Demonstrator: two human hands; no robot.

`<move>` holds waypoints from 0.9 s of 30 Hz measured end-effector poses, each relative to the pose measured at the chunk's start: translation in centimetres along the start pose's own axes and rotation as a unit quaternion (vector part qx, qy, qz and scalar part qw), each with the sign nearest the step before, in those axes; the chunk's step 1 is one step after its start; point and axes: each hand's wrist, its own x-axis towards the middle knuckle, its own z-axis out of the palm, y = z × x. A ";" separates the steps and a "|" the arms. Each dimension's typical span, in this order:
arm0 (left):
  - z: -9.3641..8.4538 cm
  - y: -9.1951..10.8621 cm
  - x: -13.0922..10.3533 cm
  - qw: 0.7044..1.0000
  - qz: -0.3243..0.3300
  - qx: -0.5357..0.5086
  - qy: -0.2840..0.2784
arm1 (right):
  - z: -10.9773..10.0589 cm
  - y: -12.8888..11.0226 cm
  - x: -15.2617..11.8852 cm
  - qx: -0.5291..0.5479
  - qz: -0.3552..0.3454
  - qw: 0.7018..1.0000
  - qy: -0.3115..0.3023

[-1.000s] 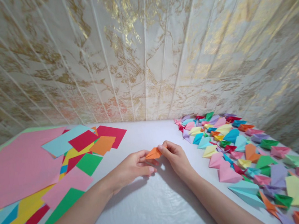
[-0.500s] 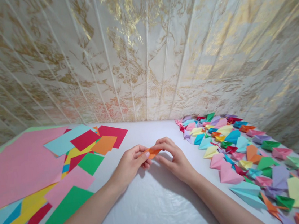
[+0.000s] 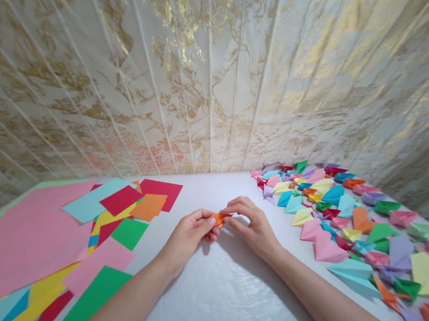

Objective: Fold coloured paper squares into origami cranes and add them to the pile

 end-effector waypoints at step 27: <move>-0.2 0.9 -0.5 0.925 0.184 0.321 0.087 | 0.3 -0.3 0.0 -0.062 -0.011 0.998 -0.027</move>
